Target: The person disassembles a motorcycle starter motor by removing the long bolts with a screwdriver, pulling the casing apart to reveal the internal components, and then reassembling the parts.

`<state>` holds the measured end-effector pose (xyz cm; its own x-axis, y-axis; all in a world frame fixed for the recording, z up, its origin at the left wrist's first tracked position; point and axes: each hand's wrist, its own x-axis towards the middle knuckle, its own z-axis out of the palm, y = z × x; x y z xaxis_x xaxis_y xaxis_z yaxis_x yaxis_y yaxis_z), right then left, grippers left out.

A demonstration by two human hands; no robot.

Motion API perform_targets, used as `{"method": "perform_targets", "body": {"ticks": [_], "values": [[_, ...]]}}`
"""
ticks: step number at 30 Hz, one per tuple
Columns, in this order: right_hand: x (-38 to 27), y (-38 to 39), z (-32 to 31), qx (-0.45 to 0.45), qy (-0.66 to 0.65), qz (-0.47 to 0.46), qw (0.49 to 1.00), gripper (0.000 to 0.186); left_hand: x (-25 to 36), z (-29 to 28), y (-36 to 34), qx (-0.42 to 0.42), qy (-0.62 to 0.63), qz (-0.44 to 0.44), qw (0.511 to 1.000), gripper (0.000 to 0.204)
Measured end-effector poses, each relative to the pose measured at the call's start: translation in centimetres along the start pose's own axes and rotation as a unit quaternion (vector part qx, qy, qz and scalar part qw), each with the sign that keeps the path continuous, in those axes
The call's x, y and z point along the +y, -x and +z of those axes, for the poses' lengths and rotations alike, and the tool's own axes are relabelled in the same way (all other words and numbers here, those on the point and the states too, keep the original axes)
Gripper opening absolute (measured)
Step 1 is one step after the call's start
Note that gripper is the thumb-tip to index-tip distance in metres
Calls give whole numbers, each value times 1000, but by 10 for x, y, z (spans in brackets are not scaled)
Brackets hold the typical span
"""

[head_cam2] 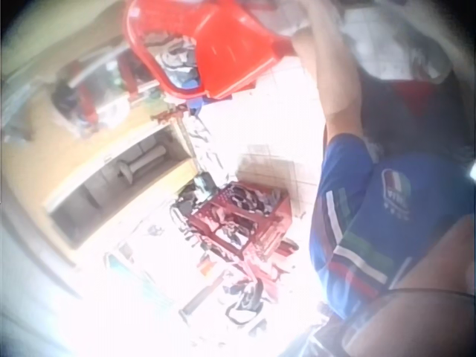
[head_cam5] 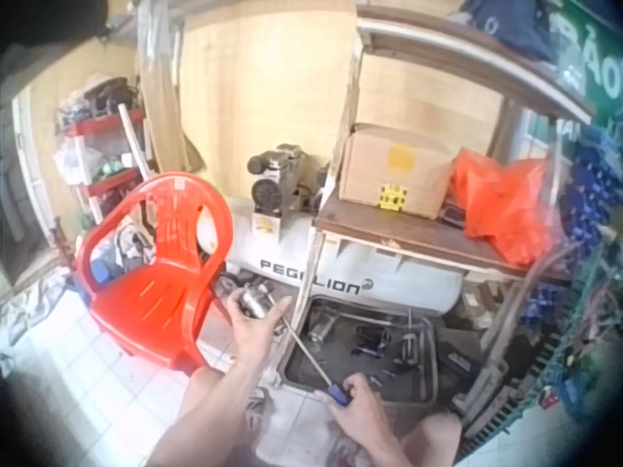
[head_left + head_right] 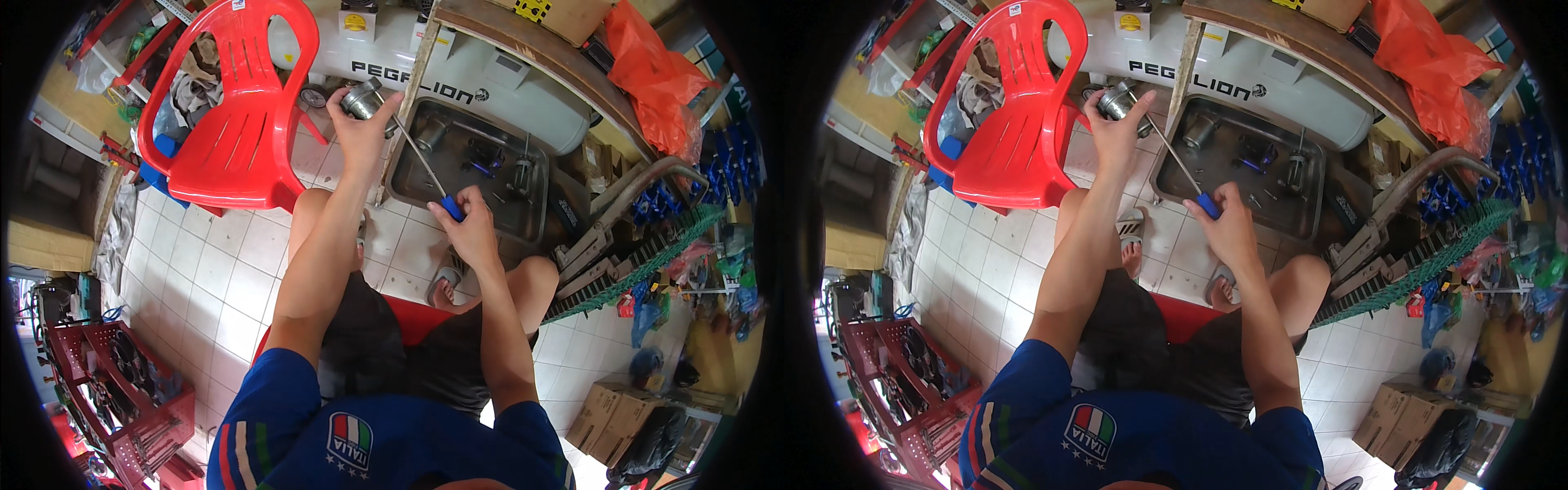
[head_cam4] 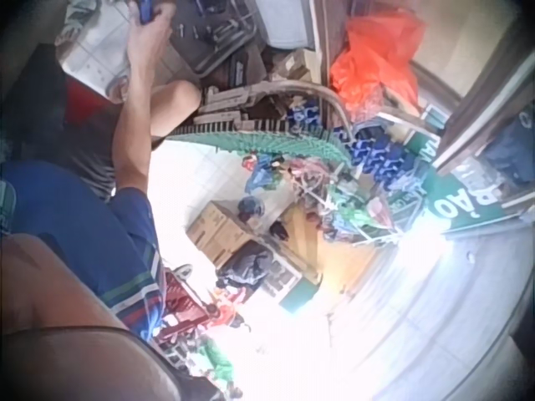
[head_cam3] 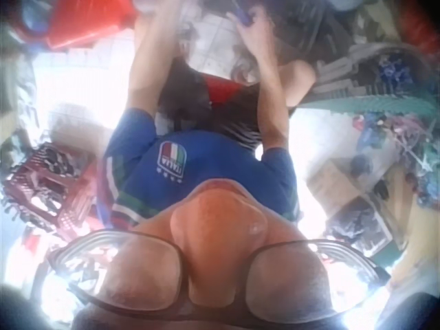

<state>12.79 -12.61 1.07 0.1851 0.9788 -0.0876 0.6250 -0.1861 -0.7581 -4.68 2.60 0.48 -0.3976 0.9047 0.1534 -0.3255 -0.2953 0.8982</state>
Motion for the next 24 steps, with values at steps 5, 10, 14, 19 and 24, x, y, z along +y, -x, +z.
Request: {"method": "perform_targets", "body": {"ticks": [5, 10, 14, 19, 24], "values": [[18, -4, -3, -107, -356, 17, 928, 42, 1, -3, -6, 23, -2, 4, 1000, 76], [22, -16, -18, -315, -455, 231, 800, 75, 8, -8, -11, 6, 41, 5, 999, 80], [38, -20, -1, -289, -400, 151, 857, 69, 5, -10, -14, -22, 24, 24, 999, 81], [24, -9, 9, -28, -237, 19, 971, 44, 5, -9, -14, 23, 33, 5, 999, 81], [22, -6, 10, -69, -200, 10, 977, 29, 11, -7, -8, 18, 5, 2, 1000, 81]]}}
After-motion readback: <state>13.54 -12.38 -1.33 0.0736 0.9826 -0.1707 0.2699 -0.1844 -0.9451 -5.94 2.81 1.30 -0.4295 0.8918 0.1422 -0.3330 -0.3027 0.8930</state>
